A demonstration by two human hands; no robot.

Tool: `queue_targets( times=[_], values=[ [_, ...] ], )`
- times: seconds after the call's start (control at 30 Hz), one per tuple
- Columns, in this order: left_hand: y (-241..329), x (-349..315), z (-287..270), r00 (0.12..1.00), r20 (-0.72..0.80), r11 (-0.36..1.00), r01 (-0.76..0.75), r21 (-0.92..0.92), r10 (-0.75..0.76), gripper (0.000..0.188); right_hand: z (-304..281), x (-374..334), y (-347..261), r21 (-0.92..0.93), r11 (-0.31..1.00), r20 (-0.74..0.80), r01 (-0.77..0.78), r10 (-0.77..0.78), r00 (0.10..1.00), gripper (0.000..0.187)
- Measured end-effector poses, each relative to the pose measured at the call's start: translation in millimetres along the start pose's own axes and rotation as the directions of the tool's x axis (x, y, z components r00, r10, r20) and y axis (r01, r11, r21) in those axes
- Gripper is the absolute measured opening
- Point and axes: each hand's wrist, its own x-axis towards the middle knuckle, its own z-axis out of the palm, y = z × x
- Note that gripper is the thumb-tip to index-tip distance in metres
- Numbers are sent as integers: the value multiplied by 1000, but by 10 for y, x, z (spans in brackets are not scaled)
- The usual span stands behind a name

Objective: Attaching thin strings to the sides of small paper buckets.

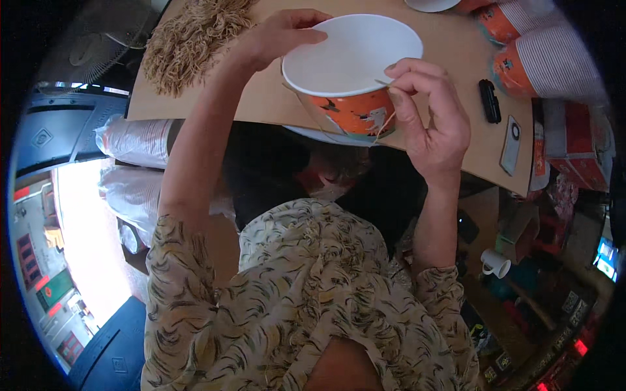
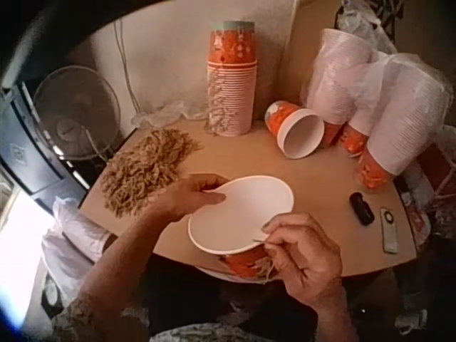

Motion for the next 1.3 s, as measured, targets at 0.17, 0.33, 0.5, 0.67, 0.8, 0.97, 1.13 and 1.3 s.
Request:
queue_targets(
  times=[0.17,0.33,0.5,0.67,0.8,0.97,1.13,1.3],
  values=[
    [-15,195,-196,826,300,868,-497,-11,477,49,63,62,31,-17,1000,27,-5,5,1000,14],
    [149,412,-32,988,146,994,-56,97,42,31,107,83,21,-4,1000,31,-20,20,999,13],
    [57,429,34,995,99,1000,2,14,-3,24,133,55,-7,-4,1000,29,-18,18,999,13],
    [-6,421,70,994,108,1000,19,7,-19,38,123,50,-12,-24,1000,30,13,-13,999,14],
    [-52,436,108,995,86,999,-42,-22,44,34,122,41,-72,-14,1000,55,-8,9,998,15],
    [20,472,72,982,113,973,-170,156,153,25,118,17,-85,-14,1000,60,24,-23,998,15],
    [9,465,112,985,94,985,-154,71,147,24,104,-2,-130,-42,998,93,49,-44,995,8],
    [20,433,90,967,59,957,-254,140,248,24,98,-17,-155,-19,1000,95,20,-18,995,8]
  ],
)
